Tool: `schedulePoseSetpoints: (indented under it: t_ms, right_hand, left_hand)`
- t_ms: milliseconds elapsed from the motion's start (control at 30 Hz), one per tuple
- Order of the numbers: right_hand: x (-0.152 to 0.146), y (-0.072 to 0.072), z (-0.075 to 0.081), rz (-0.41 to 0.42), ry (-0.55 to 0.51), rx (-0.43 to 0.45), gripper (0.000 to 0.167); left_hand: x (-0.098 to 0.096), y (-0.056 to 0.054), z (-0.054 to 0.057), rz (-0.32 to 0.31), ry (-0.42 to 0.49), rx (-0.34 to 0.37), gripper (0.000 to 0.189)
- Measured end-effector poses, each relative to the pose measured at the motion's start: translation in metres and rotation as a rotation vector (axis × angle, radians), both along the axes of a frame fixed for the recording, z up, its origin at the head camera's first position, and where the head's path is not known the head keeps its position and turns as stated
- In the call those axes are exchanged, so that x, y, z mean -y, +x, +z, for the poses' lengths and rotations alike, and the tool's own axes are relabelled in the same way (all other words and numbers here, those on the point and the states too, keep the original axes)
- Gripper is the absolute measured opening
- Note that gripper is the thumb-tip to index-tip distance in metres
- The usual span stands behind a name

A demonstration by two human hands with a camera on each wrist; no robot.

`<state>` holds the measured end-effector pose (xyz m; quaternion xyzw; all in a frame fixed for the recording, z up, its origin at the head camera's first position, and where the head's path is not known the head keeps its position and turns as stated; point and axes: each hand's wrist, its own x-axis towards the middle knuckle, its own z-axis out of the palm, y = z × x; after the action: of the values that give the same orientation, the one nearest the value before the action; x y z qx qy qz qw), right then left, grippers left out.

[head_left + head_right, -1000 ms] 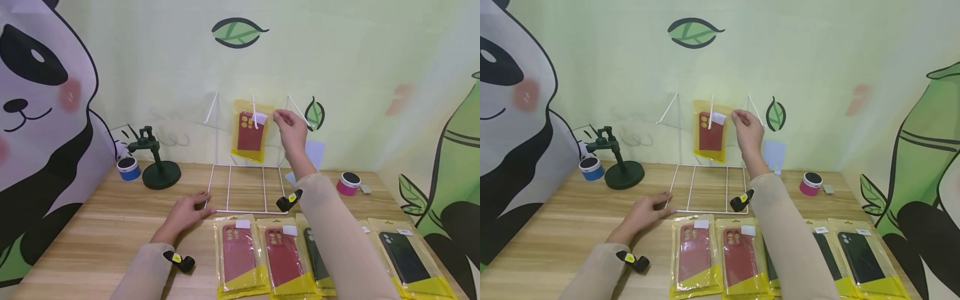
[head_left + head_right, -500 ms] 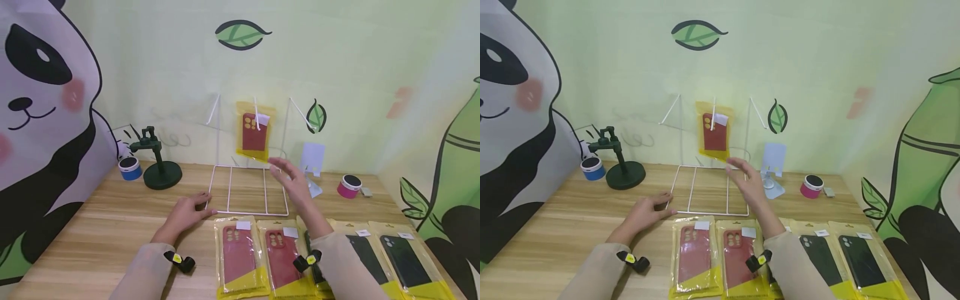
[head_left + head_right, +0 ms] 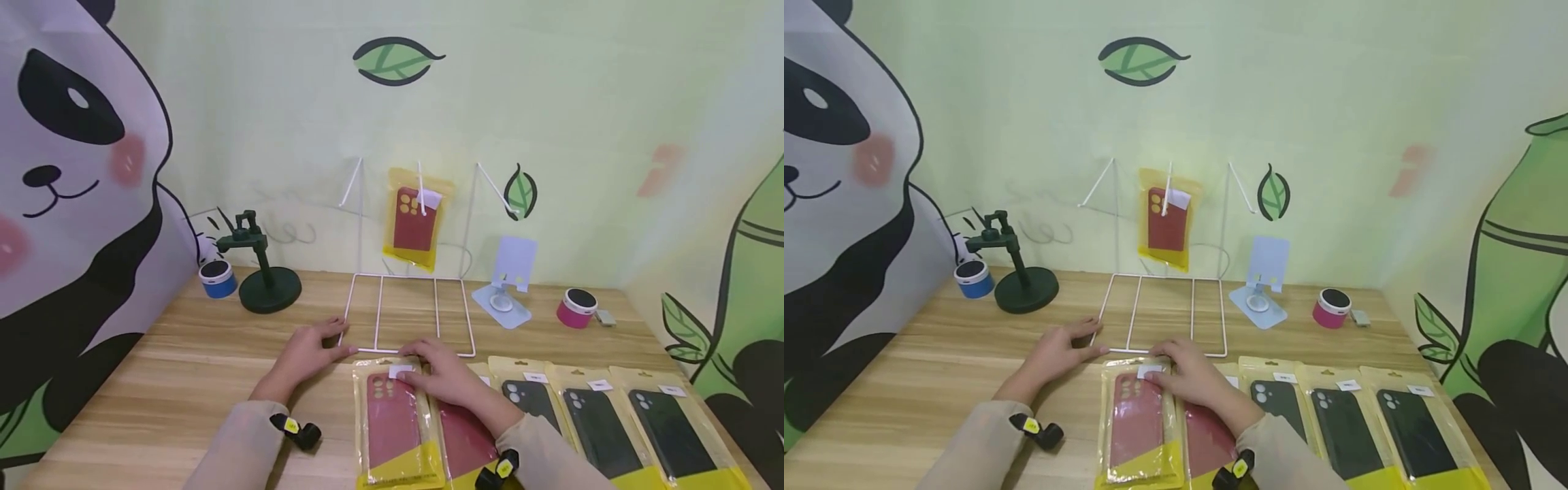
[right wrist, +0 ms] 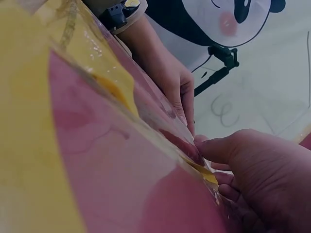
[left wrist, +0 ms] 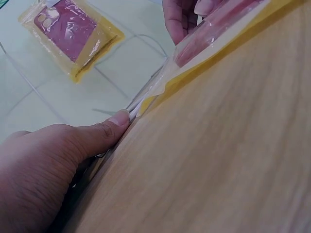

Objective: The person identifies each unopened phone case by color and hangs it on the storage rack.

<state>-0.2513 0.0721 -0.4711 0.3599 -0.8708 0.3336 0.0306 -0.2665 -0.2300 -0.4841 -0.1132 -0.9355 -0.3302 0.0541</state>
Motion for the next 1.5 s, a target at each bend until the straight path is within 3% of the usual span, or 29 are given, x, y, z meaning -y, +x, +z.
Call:
schedulePoseSetpoints:
  t_ms: [267,367,667,900,1000,1067,1300,1500]
  right_hand:
    - [0.0,0.002,0.0,0.048,0.073,0.109,0.059]
    - [0.0,0.002,0.002,0.051,0.114,0.11,0.062]
    - [0.0,0.0,0.017,0.097,0.231,-0.001,0.046]
    - [-0.005,-0.002,0.01,0.16,0.256,-0.015,0.027]
    - [-0.006,-0.001,0.004,0.172,0.188,-0.02,0.021]
    - [-0.006,0.0,0.004,0.141,0.099,0.028,0.017]
    - [-0.005,-0.004,0.009,-0.063,-0.35,0.325,0.022]
    - [-0.003,-0.005,0.011,-0.133,-0.569,0.485,0.03]
  left_hand:
    - [0.001,0.002,-0.003,-0.005,0.007,0.002,0.067]
    - [0.001,0.002,-0.003,-0.006,0.0,0.007,0.067]
    - [-0.001,-0.004,0.003,-0.005,-0.004,0.003,0.068]
    - [-0.002,-0.004,0.001,-0.018,-0.009,-0.011,0.067]
    - [-0.002,-0.002,-0.001,-0.024,-0.009,-0.008,0.067]
    - [-0.001,-0.001,-0.001,-0.03,-0.005,-0.011,0.065]
    - [-0.002,-0.004,0.001,-0.02,-0.005,-0.031,0.059]
    - [-0.002,-0.003,0.003,-0.014,-0.009,-0.001,0.065]
